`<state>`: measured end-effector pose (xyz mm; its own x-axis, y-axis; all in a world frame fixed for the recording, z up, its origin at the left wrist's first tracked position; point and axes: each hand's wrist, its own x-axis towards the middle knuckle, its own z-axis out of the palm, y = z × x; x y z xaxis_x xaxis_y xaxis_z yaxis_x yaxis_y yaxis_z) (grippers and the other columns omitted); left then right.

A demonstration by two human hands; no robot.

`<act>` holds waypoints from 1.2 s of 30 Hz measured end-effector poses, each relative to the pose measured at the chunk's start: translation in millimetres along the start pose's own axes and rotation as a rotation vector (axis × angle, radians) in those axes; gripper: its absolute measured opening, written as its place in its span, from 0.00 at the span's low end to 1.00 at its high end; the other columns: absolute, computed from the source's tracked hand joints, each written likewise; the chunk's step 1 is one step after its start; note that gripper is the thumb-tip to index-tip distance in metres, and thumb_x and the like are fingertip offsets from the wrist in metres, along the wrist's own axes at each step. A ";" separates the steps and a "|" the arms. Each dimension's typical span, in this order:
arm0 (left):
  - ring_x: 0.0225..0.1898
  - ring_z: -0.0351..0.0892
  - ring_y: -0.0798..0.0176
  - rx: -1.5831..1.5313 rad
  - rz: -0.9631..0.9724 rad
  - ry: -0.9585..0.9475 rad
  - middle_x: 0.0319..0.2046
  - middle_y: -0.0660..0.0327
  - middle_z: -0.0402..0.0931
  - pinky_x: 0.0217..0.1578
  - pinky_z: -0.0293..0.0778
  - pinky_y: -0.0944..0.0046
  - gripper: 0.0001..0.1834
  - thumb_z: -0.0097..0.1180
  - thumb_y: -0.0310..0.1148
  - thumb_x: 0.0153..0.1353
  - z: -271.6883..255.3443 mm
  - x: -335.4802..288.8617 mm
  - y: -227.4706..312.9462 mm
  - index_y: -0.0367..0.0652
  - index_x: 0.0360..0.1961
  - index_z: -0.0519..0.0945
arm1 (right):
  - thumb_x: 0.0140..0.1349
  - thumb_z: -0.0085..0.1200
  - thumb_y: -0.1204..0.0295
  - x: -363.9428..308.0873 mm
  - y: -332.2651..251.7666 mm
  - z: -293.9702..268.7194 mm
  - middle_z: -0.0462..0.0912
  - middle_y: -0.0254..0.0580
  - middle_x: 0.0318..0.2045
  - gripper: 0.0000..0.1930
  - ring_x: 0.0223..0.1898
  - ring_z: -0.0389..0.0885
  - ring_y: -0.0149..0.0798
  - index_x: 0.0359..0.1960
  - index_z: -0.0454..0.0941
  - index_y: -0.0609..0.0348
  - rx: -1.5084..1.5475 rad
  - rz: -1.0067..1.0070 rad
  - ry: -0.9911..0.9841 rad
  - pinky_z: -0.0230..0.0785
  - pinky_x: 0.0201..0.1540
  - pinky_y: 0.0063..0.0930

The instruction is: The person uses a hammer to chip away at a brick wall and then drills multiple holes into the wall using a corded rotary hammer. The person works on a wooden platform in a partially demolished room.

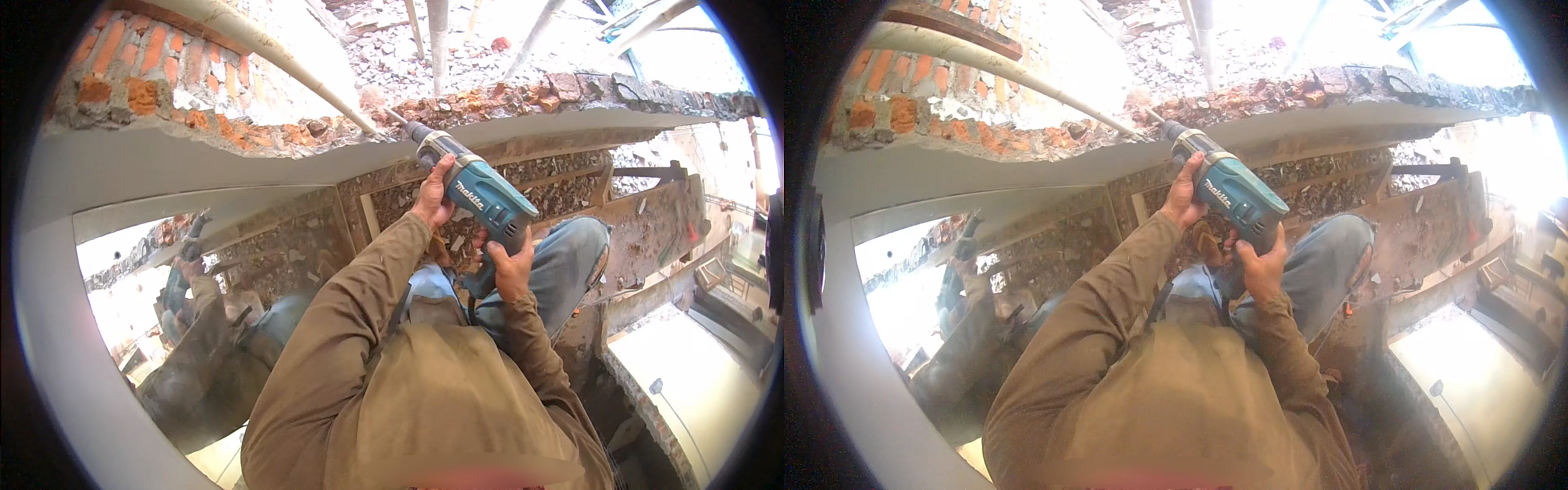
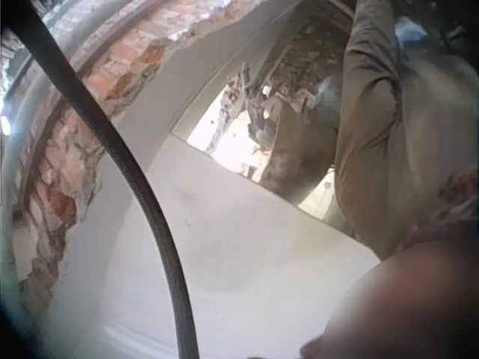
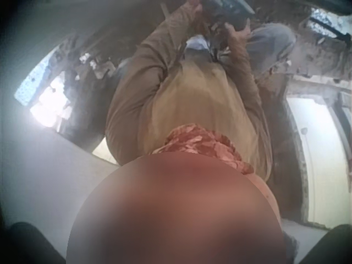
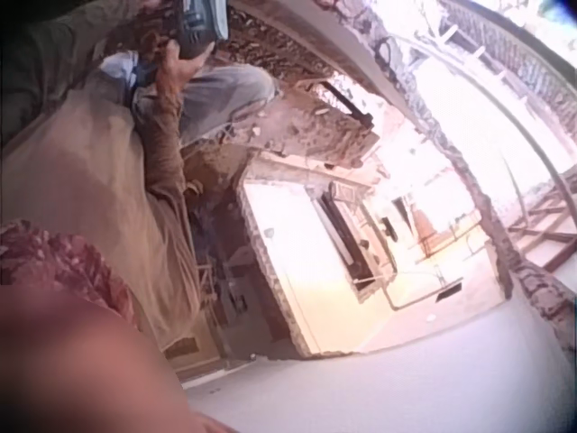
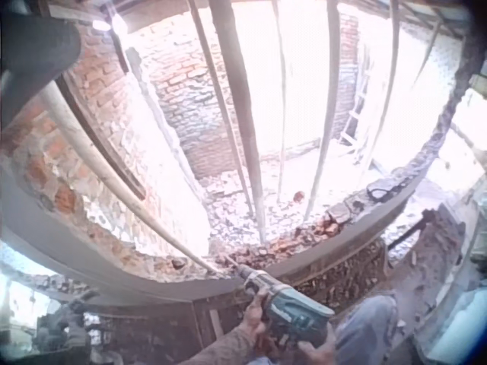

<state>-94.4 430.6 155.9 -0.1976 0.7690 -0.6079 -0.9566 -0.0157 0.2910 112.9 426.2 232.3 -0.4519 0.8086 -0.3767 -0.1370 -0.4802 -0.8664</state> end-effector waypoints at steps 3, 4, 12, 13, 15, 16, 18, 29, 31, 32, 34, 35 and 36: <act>0.47 0.87 0.61 -0.078 0.005 -0.139 0.46 0.60 0.87 0.55 0.83 0.57 0.24 0.68 0.47 0.67 24.9 -15.8 -14.1 0.42 0.55 0.80 | 0.60 0.59 0.84 -13.9 -44.4 -5.4 0.83 0.50 0.45 0.29 0.41 0.87 0.40 0.63 0.65 0.66 -0.268 -0.067 0.065 0.84 0.35 0.33; 0.48 0.87 0.61 -0.101 0.002 -0.178 0.47 0.59 0.86 0.56 0.83 0.56 0.25 0.67 0.48 0.67 35.2 -26.6 -23.3 0.41 0.55 0.80 | 0.60 0.59 0.84 -27.0 -61.2 -7.2 0.83 0.50 0.46 0.29 0.41 0.86 0.40 0.63 0.65 0.66 -0.234 -0.026 0.072 0.83 0.35 0.33; 0.55 0.83 0.58 -0.073 -0.146 -0.229 0.55 0.57 0.82 0.60 0.78 0.55 0.31 0.63 0.54 0.68 76.4 -77.8 -75.7 0.41 0.61 0.76 | 0.59 0.59 0.84 -111.3 -112.7 -16.9 0.84 0.48 0.43 0.27 0.39 0.85 0.38 0.61 0.67 0.67 -0.258 -0.040 0.190 0.80 0.35 0.30; 0.55 0.82 0.58 -0.059 -0.159 -0.217 0.55 0.57 0.82 0.60 0.78 0.55 0.32 0.62 0.55 0.68 74.5 -75.8 -78.3 0.41 0.62 0.76 | 0.59 0.59 0.84 -110.2 -104.4 -18.3 0.84 0.48 0.43 0.26 0.39 0.85 0.36 0.61 0.67 0.66 -0.340 -0.034 0.227 0.80 0.35 0.29; 0.54 0.83 0.58 -0.046 -0.178 -0.241 0.53 0.56 0.83 0.60 0.78 0.55 0.33 0.62 0.56 0.67 65.0 -64.7 -73.8 0.40 0.61 0.77 | 0.60 0.58 0.84 -99.6 -83.7 -19.8 0.84 0.47 0.42 0.26 0.38 0.84 0.34 0.60 0.67 0.66 -0.419 -0.032 0.242 0.79 0.35 0.28; 0.52 0.84 0.59 -0.069 -0.178 -0.255 0.52 0.57 0.84 0.60 0.78 0.57 0.31 0.62 0.55 0.68 61.1 -58.8 -71.4 0.40 0.60 0.78 | 0.59 0.62 0.81 -96.3 -76.6 -20.1 0.83 0.47 0.42 0.28 0.40 0.84 0.34 0.61 0.67 0.67 -0.379 -0.006 0.249 0.78 0.40 0.29; 0.51 0.85 0.57 -0.078 -0.161 -0.287 0.52 0.55 0.85 0.60 0.78 0.56 0.32 0.61 0.56 0.68 53.8 -44.5 -62.9 0.39 0.60 0.78 | 0.58 0.64 0.79 -79.2 -59.2 -15.4 0.83 0.46 0.43 0.30 0.43 0.83 0.36 0.62 0.66 0.68 -0.572 -0.058 0.258 0.77 0.45 0.31; 0.53 0.85 0.57 -0.114 -0.153 -0.371 0.54 0.55 0.84 0.60 0.80 0.55 0.31 0.66 0.53 0.67 59.6 -35.7 -54.8 0.40 0.60 0.78 | 0.58 0.61 0.81 -65.1 -105.4 -6.5 0.84 0.49 0.44 0.30 0.39 0.86 0.37 0.63 0.66 0.67 -0.305 -0.029 0.140 0.81 0.38 0.31; 0.55 0.84 0.58 -0.120 -0.114 -0.303 0.55 0.57 0.83 0.61 0.78 0.55 0.30 0.65 0.51 0.68 69.3 -63.5 -74.5 0.41 0.61 0.77 | 0.58 0.61 0.81 -88.1 -134.1 -22.2 0.84 0.49 0.43 0.29 0.39 0.86 0.39 0.62 0.67 0.67 -0.279 0.032 0.153 0.82 0.36 0.32; 0.58 0.82 0.58 -0.091 -0.087 -0.271 0.57 0.57 0.82 0.63 0.76 0.54 0.31 0.64 0.52 0.68 72.9 -77.4 -82.6 0.42 0.63 0.76 | 0.58 0.60 0.81 -97.3 -143.3 -29.3 0.84 0.49 0.42 0.28 0.39 0.86 0.39 0.61 0.67 0.67 -0.238 0.065 0.132 0.82 0.35 0.33; 0.61 0.79 0.58 -0.060 -0.064 -0.231 0.60 0.57 0.80 0.66 0.72 0.53 0.32 0.64 0.53 0.69 74.0 -104.4 -91.6 0.42 0.64 0.75 | 0.58 0.59 0.81 -108.9 -152.6 -43.6 0.84 0.50 0.43 0.29 0.38 0.86 0.40 0.62 0.67 0.68 -0.265 0.064 0.080 0.83 0.36 0.33; 0.62 0.78 0.58 -0.063 -0.066 -0.219 0.60 0.57 0.80 0.67 0.71 0.53 0.32 0.64 0.52 0.68 71.8 -118.3 -93.9 0.42 0.64 0.75 | 0.58 0.59 0.80 -115.4 -154.7 -50.2 0.84 0.50 0.43 0.29 0.38 0.86 0.41 0.62 0.66 0.68 -0.250 0.072 0.042 0.83 0.36 0.34; 0.63 0.78 0.58 -0.077 -0.062 -0.226 0.60 0.58 0.80 0.68 0.69 0.53 0.32 0.65 0.51 0.68 69.5 -129.8 -94.7 0.42 0.64 0.75 | 0.58 0.60 0.80 -120.2 -153.3 -55.7 0.83 0.52 0.45 0.31 0.40 0.87 0.42 0.64 0.65 0.68 -0.275 0.080 -0.006 0.84 0.38 0.34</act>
<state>36.7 376.7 258.6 -0.0939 0.8931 -0.4399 -0.9805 -0.0062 0.1966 237.3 421.6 392.1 -0.4573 0.7691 -0.4464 0.1433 -0.4317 -0.8905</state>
